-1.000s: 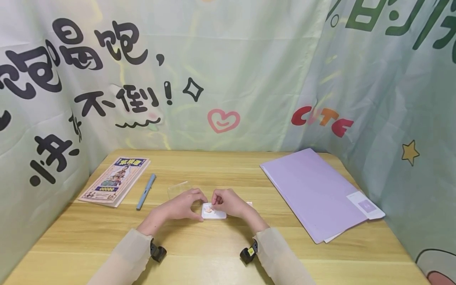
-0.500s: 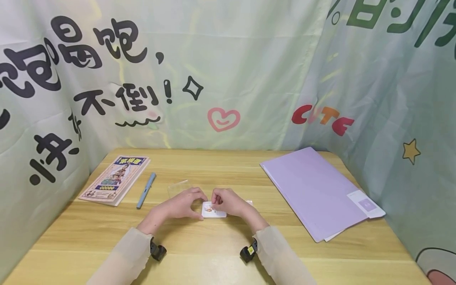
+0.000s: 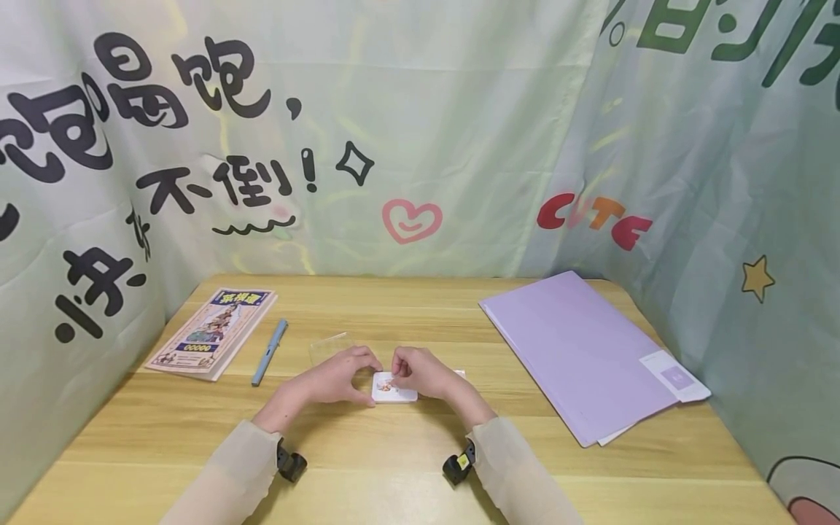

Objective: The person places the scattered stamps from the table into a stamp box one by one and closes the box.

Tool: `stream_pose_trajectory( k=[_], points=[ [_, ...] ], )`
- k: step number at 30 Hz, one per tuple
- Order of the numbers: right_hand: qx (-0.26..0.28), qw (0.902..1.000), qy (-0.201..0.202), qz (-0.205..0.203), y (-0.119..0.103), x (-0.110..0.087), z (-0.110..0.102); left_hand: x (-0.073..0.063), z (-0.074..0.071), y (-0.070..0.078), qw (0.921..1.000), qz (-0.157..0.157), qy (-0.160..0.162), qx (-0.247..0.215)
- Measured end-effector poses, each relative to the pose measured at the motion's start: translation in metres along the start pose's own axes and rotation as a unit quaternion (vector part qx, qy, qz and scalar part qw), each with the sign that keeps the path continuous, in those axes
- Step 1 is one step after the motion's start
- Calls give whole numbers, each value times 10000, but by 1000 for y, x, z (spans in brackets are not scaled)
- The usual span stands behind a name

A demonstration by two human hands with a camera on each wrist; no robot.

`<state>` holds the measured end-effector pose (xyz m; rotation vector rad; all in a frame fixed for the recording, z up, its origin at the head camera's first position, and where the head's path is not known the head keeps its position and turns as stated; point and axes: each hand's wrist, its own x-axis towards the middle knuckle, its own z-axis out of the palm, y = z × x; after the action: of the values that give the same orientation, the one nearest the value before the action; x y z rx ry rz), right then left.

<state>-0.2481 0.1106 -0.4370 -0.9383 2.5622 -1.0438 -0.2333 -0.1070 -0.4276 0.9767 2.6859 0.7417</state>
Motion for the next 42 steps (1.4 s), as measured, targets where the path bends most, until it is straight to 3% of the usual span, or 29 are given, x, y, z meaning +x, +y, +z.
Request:
stream_pose_trajectory(
  k=[18, 29, 42],
  points=[
    [43, 9999, -94, 48, -4, -1, -2, 0, -1, 1, 10000, -62, -8, -30],
    [117, 9994, 283, -149, 5, -8, -5, 0, 2, 0, 10000, -28, 22, 31],
    [172, 9986, 485, 76, 17, -25, -19, 0, 3, 0, 9999, -90, 52, 81]
  ],
)
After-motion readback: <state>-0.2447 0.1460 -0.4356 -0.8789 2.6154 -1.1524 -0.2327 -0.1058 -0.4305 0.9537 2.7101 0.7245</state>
